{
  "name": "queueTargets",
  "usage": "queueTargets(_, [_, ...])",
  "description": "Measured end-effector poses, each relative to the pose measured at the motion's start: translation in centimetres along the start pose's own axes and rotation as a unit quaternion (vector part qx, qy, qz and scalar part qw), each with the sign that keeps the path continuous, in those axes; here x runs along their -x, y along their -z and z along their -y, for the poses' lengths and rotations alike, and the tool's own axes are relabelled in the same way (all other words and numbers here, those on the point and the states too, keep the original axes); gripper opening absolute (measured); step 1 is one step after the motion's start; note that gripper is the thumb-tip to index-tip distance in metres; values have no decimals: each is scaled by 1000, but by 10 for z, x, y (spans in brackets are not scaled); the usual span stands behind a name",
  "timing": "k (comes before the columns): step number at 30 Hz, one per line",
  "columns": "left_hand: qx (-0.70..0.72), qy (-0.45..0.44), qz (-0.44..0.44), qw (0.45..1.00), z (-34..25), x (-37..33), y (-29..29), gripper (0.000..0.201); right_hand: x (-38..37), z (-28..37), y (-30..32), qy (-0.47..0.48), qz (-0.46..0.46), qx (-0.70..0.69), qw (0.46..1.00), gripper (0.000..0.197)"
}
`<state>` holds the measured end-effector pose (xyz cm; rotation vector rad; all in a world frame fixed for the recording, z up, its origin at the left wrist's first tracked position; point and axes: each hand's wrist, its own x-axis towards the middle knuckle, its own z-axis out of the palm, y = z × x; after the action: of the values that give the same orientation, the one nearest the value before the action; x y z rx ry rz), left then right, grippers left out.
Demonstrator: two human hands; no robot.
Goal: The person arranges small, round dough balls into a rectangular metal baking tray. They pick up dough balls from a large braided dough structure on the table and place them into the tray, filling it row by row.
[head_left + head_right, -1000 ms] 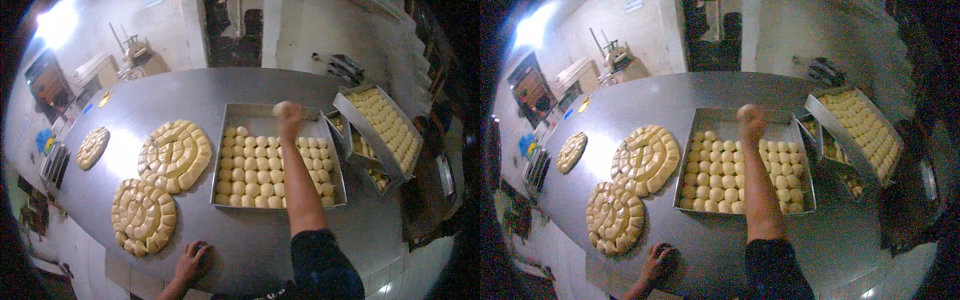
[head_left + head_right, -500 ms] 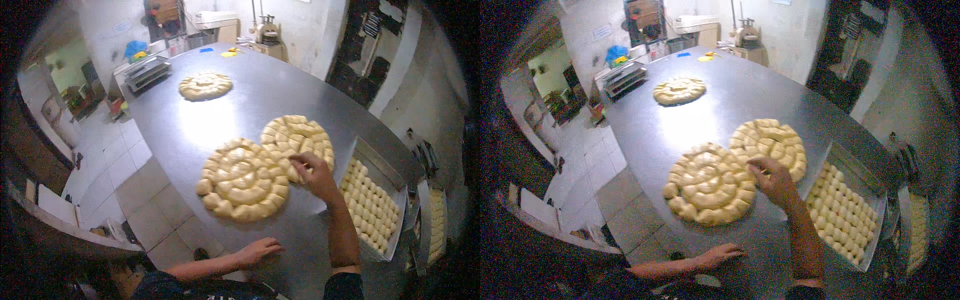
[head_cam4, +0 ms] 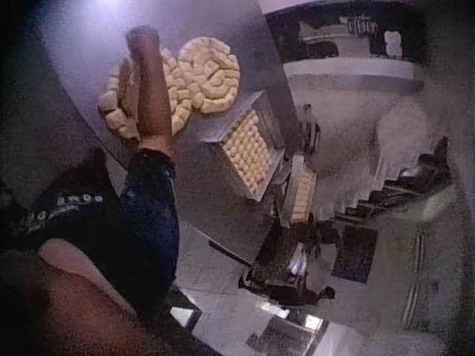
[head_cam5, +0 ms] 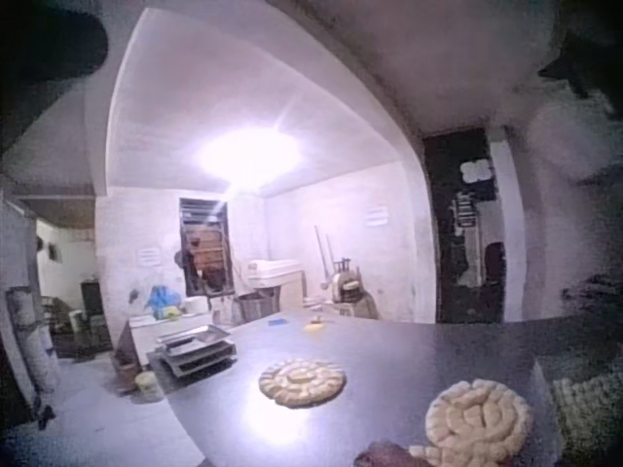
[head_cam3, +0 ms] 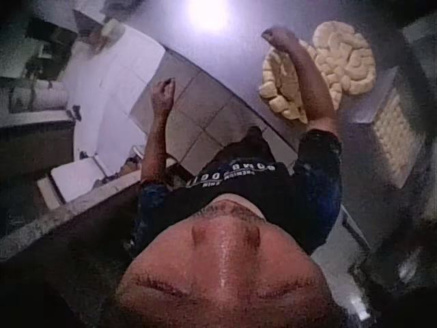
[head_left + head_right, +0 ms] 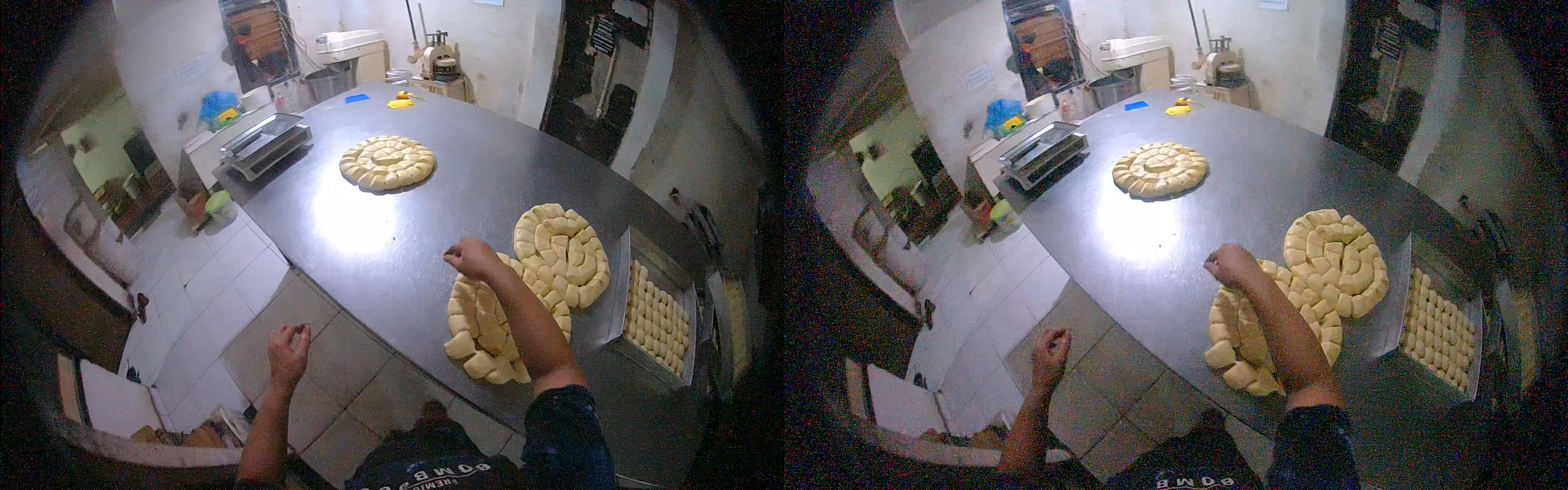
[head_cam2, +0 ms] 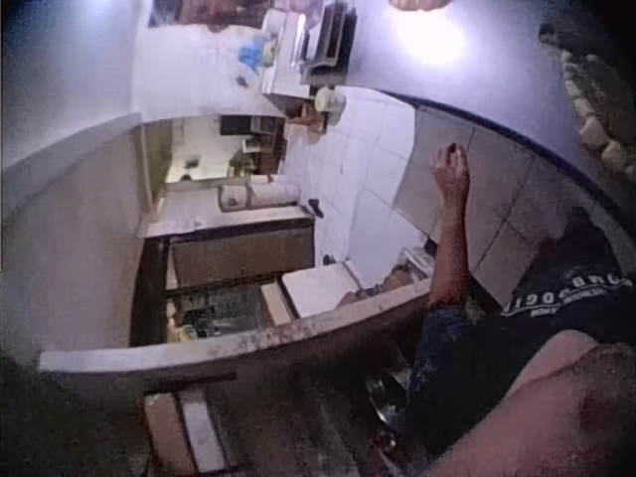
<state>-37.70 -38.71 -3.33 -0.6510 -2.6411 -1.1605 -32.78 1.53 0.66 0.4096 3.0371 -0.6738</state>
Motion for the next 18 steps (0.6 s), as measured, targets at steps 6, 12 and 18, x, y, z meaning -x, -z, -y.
queueTargets(6, [-83,-52,11,995,35,-130,-46,22,-91,-85,-15,-182,-9,54,982,37])
queueTargets(12, [-165,-62,30,984,70,-267,-100,24,-151,-83,-11,-305,-133,89,939,48])
queueTargets(18, [-256,-4,72,964,56,-389,-179,35,-249,-109,-10,-299,-194,106,928,54])
